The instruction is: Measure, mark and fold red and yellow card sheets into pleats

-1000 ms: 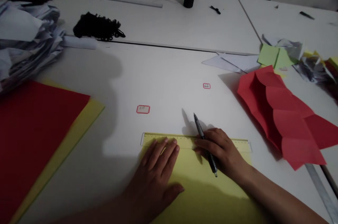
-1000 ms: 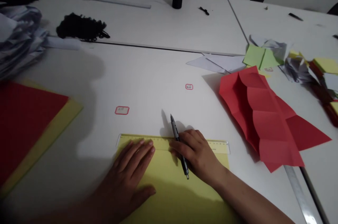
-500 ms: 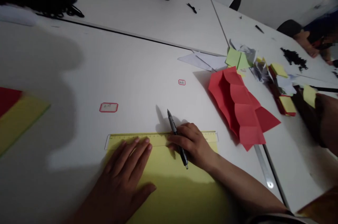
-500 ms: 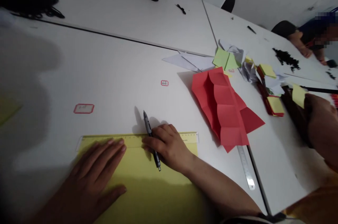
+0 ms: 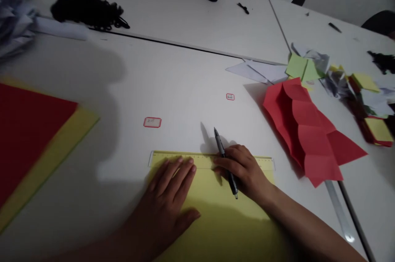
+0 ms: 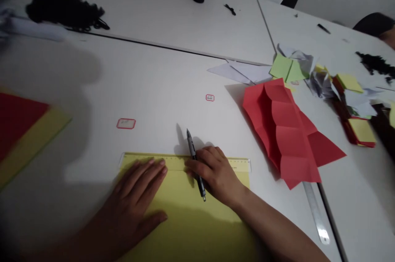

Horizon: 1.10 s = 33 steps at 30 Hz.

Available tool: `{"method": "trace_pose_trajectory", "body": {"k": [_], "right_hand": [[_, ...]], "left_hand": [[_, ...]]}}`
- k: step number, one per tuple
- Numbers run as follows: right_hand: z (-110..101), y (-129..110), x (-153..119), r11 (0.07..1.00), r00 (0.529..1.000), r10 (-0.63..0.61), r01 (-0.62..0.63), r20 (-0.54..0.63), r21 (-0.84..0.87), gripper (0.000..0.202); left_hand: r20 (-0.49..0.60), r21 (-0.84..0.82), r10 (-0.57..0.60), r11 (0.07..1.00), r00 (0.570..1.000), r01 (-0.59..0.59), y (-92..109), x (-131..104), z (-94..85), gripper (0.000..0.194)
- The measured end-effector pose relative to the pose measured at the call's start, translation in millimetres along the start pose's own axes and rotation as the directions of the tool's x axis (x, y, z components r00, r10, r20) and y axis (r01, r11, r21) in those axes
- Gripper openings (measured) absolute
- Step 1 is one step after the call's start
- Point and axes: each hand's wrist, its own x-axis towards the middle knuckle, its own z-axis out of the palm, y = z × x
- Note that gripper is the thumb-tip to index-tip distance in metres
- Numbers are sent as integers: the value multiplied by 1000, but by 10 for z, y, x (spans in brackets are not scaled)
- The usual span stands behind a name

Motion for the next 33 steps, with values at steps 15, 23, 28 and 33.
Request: {"method": "trace_pose_trajectory", "body": {"k": [15,23,28,33], "right_hand": [[17,24,-96,999,1000,-3,3,18,32,30],[-3,-2,-81,999,1000,14,-15,19,43,29],[3,9,-97,998,999,26,-28,30,57,30],[4,2,-102,998,999,27,-29,36,62,30]], "left_hand": [[83,10,-20,1000,996,20,72,-31,-104,75],[92,29,-24,999,995,21,86,-16,-128,74],[85,29,-21,999,996,18,80,-21,-119,76],[84,33,-18,999,996,16,78,-16,-110,76]]}}
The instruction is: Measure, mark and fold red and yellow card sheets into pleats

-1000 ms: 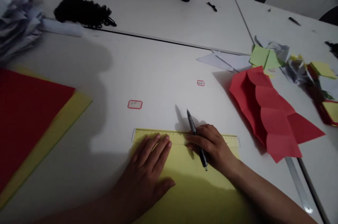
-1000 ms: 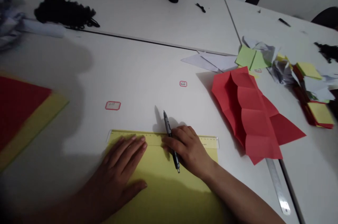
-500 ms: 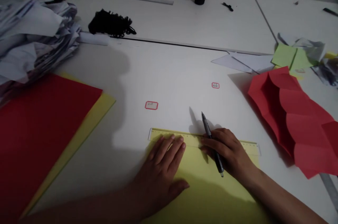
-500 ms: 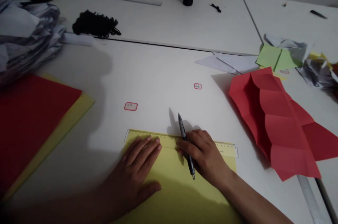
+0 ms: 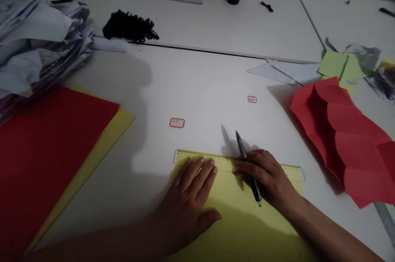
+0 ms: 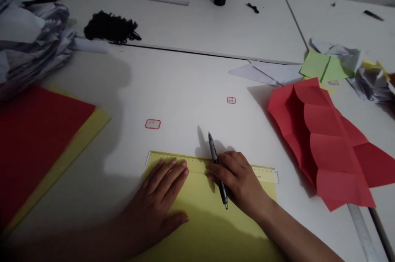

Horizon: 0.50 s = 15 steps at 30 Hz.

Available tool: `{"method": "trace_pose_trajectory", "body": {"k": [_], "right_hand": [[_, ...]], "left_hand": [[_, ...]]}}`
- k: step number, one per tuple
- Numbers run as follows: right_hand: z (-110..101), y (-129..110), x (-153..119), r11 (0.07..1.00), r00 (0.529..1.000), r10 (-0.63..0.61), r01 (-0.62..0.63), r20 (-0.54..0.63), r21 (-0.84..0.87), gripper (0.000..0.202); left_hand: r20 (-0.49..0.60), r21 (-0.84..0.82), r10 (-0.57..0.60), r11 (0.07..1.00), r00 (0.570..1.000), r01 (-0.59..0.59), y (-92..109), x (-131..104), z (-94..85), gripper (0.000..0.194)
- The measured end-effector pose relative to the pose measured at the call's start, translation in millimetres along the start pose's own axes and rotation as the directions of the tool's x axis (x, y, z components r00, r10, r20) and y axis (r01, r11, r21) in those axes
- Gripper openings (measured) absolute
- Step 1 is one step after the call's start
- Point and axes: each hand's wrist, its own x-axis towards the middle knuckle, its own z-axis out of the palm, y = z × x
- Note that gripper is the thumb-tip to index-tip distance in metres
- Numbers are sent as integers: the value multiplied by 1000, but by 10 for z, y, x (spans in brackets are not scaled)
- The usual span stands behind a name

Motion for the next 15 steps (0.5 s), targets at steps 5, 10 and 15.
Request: {"method": "trace_pose_trajectory", "body": {"k": [5,10,15], "right_hand": [[-7,-32,40,1000,1000,11,-11,-20,-4,28],[-141,-91,117,987,992,80,-65,-94,147,29],[-380,-127,171,881,949,279,-191,-149,432,36]], "left_hand": [[-10,24,13,1000,1000,-13,-7,6,2,76],[-25,23,24,999,999,-23,-14,-2,18,76],[-63,22,26,999,998,-24,-20,-25,56,74]]}}
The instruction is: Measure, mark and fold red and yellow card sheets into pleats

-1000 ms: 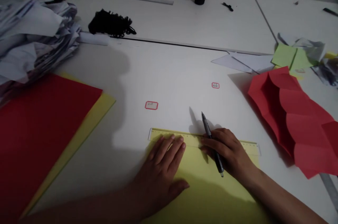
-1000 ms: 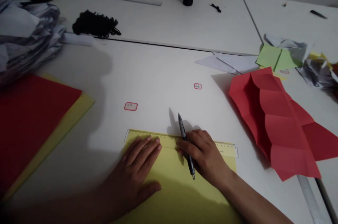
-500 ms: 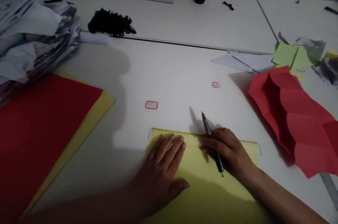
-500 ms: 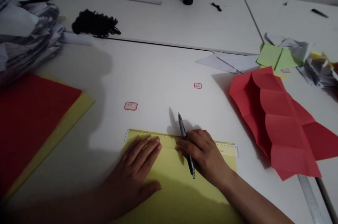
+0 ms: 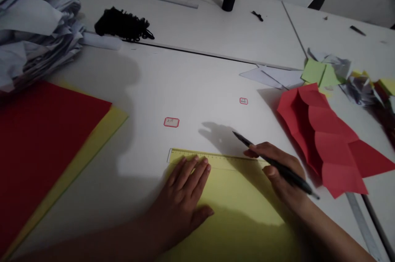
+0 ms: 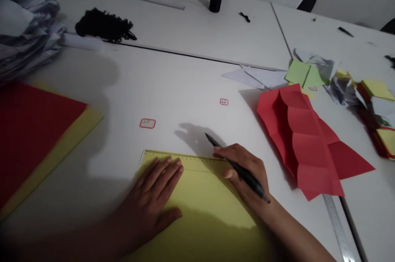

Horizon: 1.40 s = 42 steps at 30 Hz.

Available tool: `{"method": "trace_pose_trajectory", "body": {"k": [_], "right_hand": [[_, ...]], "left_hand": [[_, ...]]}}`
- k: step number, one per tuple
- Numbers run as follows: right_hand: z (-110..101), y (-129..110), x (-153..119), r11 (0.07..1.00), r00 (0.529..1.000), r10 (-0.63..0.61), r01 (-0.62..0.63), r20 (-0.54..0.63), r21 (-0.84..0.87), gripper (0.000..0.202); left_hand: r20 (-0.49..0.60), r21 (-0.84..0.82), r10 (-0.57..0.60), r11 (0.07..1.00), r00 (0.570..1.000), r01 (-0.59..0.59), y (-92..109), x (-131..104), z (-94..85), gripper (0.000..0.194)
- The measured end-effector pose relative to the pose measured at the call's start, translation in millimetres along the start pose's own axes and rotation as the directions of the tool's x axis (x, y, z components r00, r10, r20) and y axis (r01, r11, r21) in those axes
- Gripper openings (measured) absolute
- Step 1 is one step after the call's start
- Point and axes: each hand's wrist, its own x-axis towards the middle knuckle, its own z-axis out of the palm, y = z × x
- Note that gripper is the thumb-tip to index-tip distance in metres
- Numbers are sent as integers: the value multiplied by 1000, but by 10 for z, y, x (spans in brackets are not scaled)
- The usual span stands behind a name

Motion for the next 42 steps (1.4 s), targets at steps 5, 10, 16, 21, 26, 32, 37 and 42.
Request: {"method": "trace_pose_trajectory", "body": {"k": [5,10,16,21,26,32,37,42], "right_hand": [[109,-62,225,916,985,171,-164,12,365,37],[480,-19,514,885,940,329,-339,87,319,21],[584,81,517,897,949,283,-314,140,310,14],[516,80,488,941,953,187,-243,238,235,6],[569,80,484,957,961,170,-214,220,195,10],[587,114,473,963,962,173,-210,211,166,11],[584,111,476,969,959,166,-202,228,145,12],[587,98,481,968,957,164,-203,238,150,11]], "left_hand": [[-31,7,15,1000,999,-14,2,-15,12,73],[-59,5,0,1000,998,1,7,-2,8,71],[-31,2,2,1000,1000,-2,-1,9,11,72],[-32,-20,-14,1000,999,13,10,-8,20,74],[-40,-15,-10,1000,999,9,14,8,21,73],[-33,6,1,1000,999,0,14,8,27,74],[-33,-6,-2,1000,999,2,15,1,20,73],[-36,-8,4,1000,999,-4,6,5,16,74]]}}
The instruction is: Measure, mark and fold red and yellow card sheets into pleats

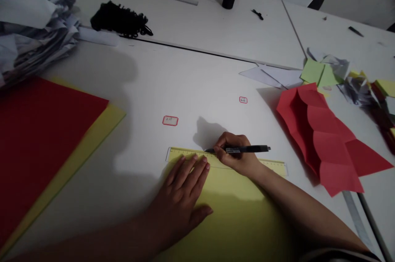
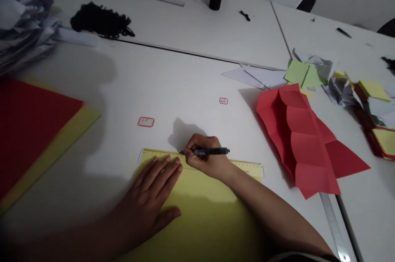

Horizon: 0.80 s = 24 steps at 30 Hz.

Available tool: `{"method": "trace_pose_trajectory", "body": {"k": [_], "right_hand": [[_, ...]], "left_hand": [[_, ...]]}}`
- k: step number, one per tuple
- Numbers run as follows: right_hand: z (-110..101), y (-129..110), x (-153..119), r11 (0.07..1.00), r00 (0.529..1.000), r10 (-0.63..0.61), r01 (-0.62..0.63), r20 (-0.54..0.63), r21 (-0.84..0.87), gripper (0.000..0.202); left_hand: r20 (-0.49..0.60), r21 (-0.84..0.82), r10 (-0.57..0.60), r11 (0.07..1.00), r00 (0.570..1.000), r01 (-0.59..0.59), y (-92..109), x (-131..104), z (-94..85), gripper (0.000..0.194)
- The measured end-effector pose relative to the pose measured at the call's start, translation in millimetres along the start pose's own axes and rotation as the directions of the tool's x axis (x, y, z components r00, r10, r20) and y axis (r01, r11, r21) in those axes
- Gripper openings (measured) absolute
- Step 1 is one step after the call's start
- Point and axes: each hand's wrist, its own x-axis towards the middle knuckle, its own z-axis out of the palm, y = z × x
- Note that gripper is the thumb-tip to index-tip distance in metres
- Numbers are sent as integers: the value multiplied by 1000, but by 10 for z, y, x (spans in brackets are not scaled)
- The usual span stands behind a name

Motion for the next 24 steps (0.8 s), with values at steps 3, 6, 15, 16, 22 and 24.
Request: {"method": "trace_pose_trajectory", "body": {"k": [3,6,15,16,22,24], "right_hand": [[0,-7,0,1000,1000,3,-3,2,-3,11],[-1,1,-2,1000,1000,10,-10,4,-9,11],[-3,10,-5,1000,1000,19,-19,8,-23,11],[-3,7,-4,1000,1000,19,-19,8,-23,11],[-1,6,-3,1000,1000,23,-23,10,-12,12],[2,5,-4,1000,1000,23,-23,10,-13,11]], "left_hand": [[-3,-2,1,1000,1000,-1,-3,-3,10,75],[0,-3,-4,1000,1000,4,0,-3,14,75],[18,0,-10,1000,1000,10,6,-1,-7,74],[17,1,-10,1000,1000,10,5,-2,-6,74],[25,10,-7,1000,1000,7,7,2,-2,74],[23,13,-7,1000,1000,7,7,3,-3,74]]}}
